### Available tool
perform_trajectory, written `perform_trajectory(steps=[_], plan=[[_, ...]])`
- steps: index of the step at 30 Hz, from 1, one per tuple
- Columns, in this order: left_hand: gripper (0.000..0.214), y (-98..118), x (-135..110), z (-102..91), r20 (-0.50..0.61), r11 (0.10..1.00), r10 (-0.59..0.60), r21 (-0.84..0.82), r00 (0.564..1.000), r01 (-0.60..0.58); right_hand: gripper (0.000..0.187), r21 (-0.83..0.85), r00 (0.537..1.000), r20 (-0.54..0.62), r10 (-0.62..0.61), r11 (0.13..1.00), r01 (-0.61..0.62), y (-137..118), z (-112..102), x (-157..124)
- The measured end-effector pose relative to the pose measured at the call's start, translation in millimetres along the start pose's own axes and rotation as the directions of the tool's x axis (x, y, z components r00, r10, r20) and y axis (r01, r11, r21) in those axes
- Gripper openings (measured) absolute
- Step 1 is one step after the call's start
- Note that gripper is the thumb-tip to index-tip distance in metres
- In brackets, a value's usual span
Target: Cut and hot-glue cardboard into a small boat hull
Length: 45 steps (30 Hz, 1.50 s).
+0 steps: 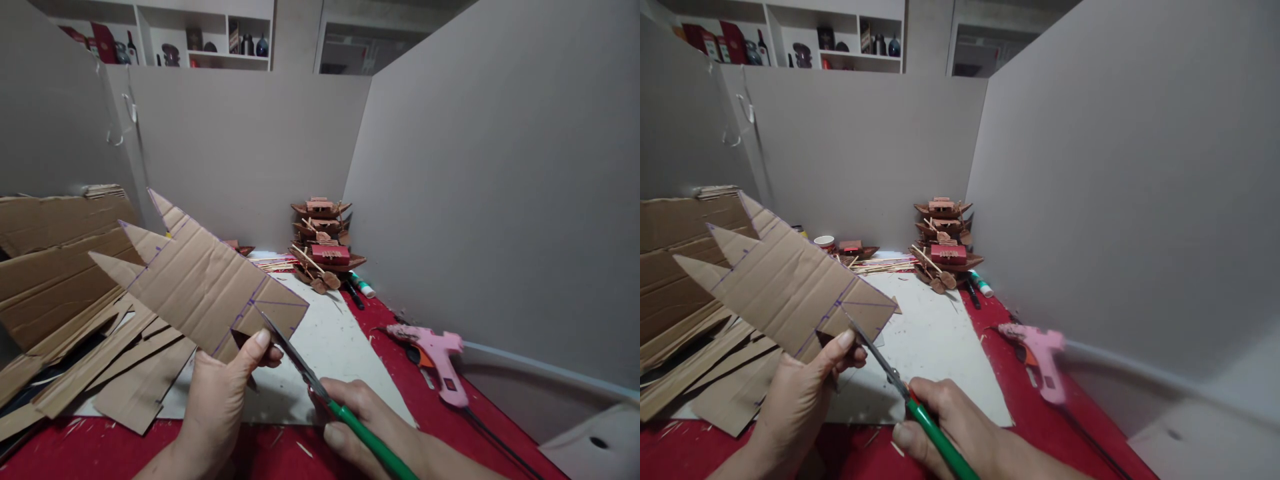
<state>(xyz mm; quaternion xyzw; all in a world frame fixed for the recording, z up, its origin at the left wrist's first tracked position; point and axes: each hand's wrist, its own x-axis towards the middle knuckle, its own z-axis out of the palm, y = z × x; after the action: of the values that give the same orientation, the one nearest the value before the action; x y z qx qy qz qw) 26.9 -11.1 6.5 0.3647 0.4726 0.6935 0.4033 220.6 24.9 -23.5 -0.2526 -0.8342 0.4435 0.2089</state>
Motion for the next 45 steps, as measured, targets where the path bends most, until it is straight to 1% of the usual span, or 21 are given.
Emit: perform_trajectory(steps=[4,6,9,11,13,17,20,23,28,33,40,43,45], plan=[[0.025,-4,2,-1.9,0.03,1.0,0.005,-0.012,1.0,-0.005,0.054,-0.002,1.0,-0.005,-0.011,1.0,0.011,6,1,0],[0.026,-8,3,-3.1,0.031,0.999,-0.017,-0.041,0.999,0.019,0.054,-0.013,1.0,-0.009,-0.014,1.0,0.014,9,1,-1],[0.031,-10,6,-4.4,-0.029,0.996,-0.024,-0.089,0.999,0.022,0.052,-0.036,1.0,-0.013,-0.005,0.999,0.004,12,-1,-2],[0.036,-7,7,-4.6,-0.097,0.994,-0.002,-0.106,0.995,-0.008,0.053,-0.048,1.0,-0.011,0.006,0.999,-0.007,12,-2,-3],[0.038,-4,9,-4.4,-0.127,0.995,0.02,-0.091,0.992,-0.031,0.055,-0.066,1.0,-0.011,0.024,0.997,-0.025,8,-4,-4],[0.034,-1,10,-4.1,-0.092,0.998,0.031,-0.045,0.995,-0.036,0.061,-0.156,0.999,-0.018,0.045,0.987,-0.047,-3,-9,-4],[0.031,-3,9,-4.3,-0.07,0.997,0.026,-0.066,0.997,-0.031,0.062,-0.209,0.999,-0.011,0.032,0.977,-0.034,-11,-10,-4],[0.029,-4,7,-4.7,-0.069,0.997,0.021,-0.07,0.997,-0.026,0.061,-0.224,1.0,-0.015,0.025,0.974,-0.027,-15,-11,-2],[0.028,-3,5,-6.6,-0.03,0.999,0.007,-0.046,1.0,-0.009,0.058,-0.148,1.0,-0.014,0.007,0.989,-0.008,-13,-10,-2],[0.028,-7,6,-8.9,-0.015,0.998,-0.023,-0.059,1.0,0.022,0.055,-0.032,0.998,0.04,0.05,0.998,-0.049,-10,-8,-3],[0.028,-6,6,-7.4,-0.013,0.995,-0.04,-0.092,0.999,0.039,0.05,0.012,1.0,0.017,0.001,1.0,-0.001,4,-3,-2],[0.03,-4,6,-6.4,-0.023,0.996,-0.033,-0.088,0.999,0.031,0.049,0.051,0.999,0.031,-0.015,0.999,0.013,8,-2,-1],[0.032,-5,5,-5.4,-0.028,0.997,-0.025,-0.068,0.999,0.023,0.05,0.048,0.999,0.04,-0.017,0.999,0.015,7,-2,-1]])
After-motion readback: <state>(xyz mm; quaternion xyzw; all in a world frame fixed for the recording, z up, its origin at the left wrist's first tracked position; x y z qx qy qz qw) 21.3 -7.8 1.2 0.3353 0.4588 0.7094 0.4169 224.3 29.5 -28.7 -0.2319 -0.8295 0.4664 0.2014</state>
